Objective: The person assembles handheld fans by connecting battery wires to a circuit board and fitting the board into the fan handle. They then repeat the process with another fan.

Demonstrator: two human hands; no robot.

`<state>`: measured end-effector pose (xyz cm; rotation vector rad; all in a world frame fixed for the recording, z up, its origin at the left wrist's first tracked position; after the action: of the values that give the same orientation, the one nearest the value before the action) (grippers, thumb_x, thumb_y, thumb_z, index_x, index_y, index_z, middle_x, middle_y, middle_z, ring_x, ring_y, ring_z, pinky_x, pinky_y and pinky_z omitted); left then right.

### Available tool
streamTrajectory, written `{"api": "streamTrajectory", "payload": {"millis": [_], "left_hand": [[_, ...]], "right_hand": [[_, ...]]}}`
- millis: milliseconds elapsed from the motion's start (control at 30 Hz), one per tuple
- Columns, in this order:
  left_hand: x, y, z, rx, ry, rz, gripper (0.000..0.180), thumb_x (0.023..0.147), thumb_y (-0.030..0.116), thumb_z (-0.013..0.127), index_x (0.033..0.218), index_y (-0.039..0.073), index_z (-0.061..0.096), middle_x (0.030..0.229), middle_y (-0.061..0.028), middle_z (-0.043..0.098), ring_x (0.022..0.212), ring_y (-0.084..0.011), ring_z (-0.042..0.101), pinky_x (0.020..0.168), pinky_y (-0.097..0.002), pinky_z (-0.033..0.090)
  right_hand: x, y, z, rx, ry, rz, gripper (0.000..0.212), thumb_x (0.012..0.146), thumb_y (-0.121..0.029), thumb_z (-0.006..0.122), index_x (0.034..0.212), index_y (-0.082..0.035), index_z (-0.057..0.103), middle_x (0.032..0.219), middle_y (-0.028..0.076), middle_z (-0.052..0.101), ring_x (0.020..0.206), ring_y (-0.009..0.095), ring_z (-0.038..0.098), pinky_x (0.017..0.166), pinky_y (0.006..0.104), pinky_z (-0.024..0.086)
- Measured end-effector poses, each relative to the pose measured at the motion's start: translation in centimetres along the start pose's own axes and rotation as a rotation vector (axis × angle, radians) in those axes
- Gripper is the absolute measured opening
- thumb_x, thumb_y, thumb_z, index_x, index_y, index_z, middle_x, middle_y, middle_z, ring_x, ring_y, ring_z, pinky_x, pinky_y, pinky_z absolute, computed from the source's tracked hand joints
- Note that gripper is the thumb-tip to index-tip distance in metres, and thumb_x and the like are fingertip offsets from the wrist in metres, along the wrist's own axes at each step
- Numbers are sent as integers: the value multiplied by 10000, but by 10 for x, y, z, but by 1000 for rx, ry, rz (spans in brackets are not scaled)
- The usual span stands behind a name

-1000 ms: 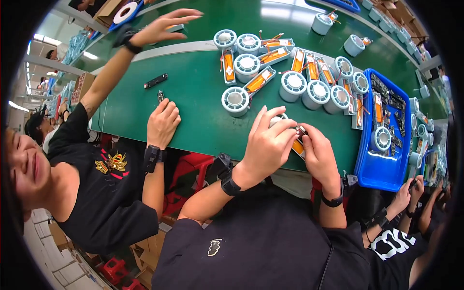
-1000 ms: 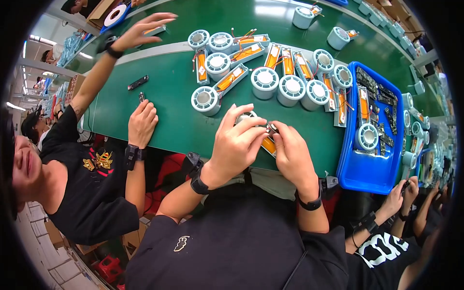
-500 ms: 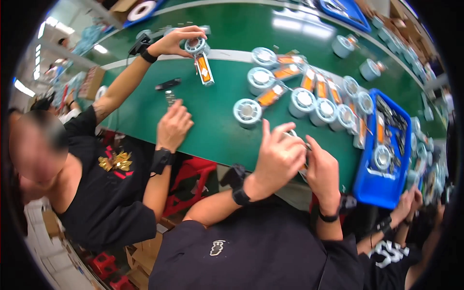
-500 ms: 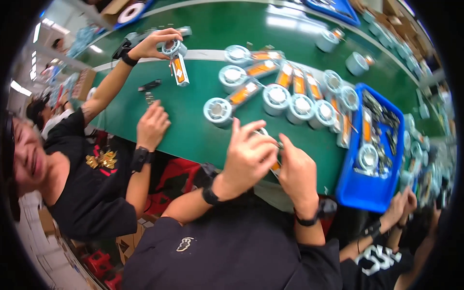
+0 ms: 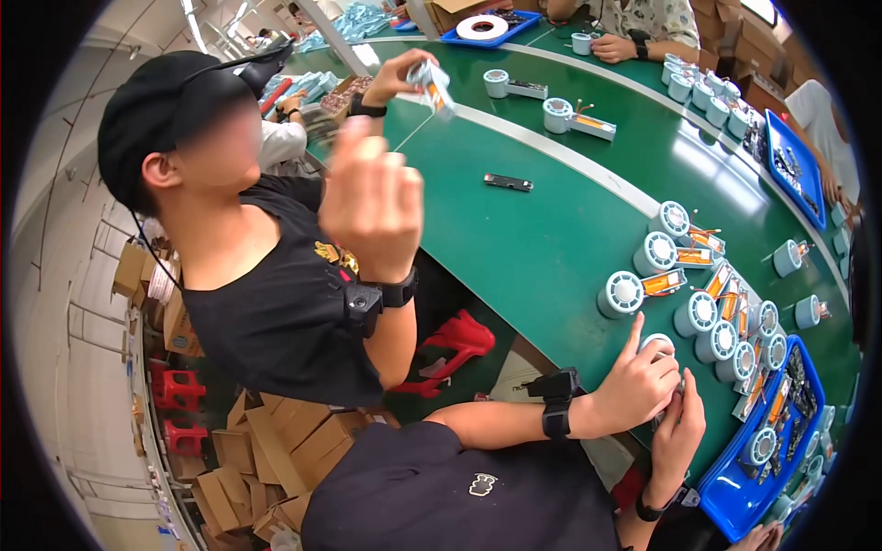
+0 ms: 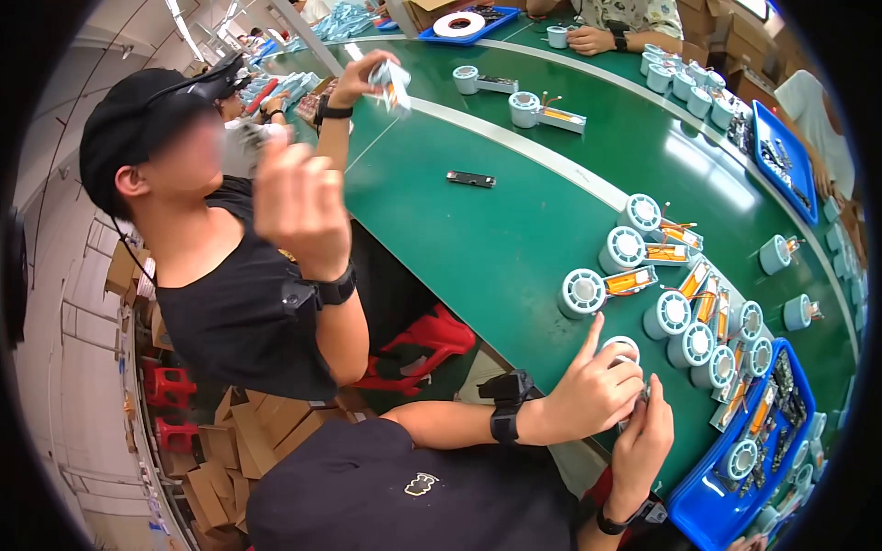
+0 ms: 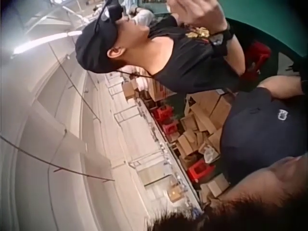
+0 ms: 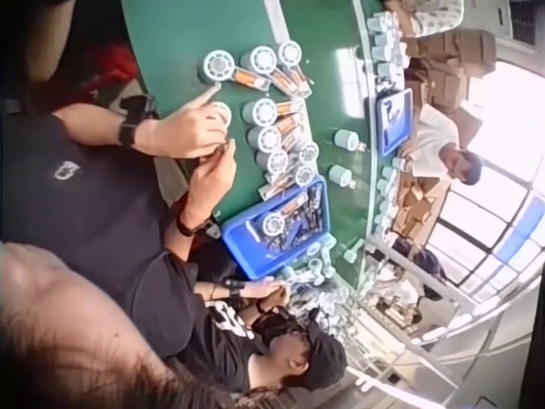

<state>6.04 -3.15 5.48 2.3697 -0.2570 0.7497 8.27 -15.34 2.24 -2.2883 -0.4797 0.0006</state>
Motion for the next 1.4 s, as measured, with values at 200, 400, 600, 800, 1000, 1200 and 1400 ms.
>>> {"api": "streamTrajectory", "payload": {"millis": [200,400,600,800,1000,1200,1400], "left_hand": [[6,9,7,19,5,28,115,790,131,726,833,30,691,900,-44,630,1091,-269,588,1171,-736,271],[1,7,12,39,-48,-3,116,776,130,719,832,32,694,889,-46,630,1075,-272,586,1165,-730,287],[3,15,11,-2,-88,30,98,788,129,682,825,40,701,887,-54,639,1075,-270,596,1135,-737,319],[7,5,6,55,-147,52,96,826,155,734,856,65,720,995,-53,684,1130,-297,604,1135,-759,265],[23,5,-3,-64,-207,108,95,844,169,766,887,92,732,1051,-17,681,1220,-283,574,1145,-794,171],[17,8,9,6,-327,209,84,854,162,758,875,87,726,1035,4,678,1219,-266,578,1151,-804,134],[13,18,18,124,-340,305,72,822,132,663,761,93,669,848,-26,632,1035,-220,654,1184,-773,116]], "right_hand": [[-3,12,-6,3,41,-27,381,993,0,528,1368,40,587,1070,251,686,939,398,670,808,443,519],[-4,0,-7,-68,32,-51,387,991,-2,528,1371,42,583,1080,269,694,942,415,677,809,453,522],[-6,5,-7,-77,66,-61,390,974,-13,551,1360,26,596,943,277,686,832,442,675,717,478,523],[5,-11,-3,-165,-1,-34,422,931,-31,623,1349,-16,569,837,230,680,755,411,678,655,490,524],[-1,5,-17,-121,64,24,382,923,4,604,1303,-27,595,865,222,701,790,410,694,674,471,528],[-1,3,-12,-94,35,-8,375,920,17,603,1292,-27,598,862,199,711,772,395,694,679,455,535],[-1,8,-8,-42,-22,56,375,929,-1,600,1302,-38,610,883,244,691,807,435,684,678,474,527]]}}
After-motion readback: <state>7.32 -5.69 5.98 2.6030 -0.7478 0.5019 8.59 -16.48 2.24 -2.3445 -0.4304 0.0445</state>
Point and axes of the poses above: each hand's wrist, its own x-axis towards the middle knuckle, its own z-axis out of the palm, y = z × x, the point moved 10 cm from there along x, towards the middle knuckle
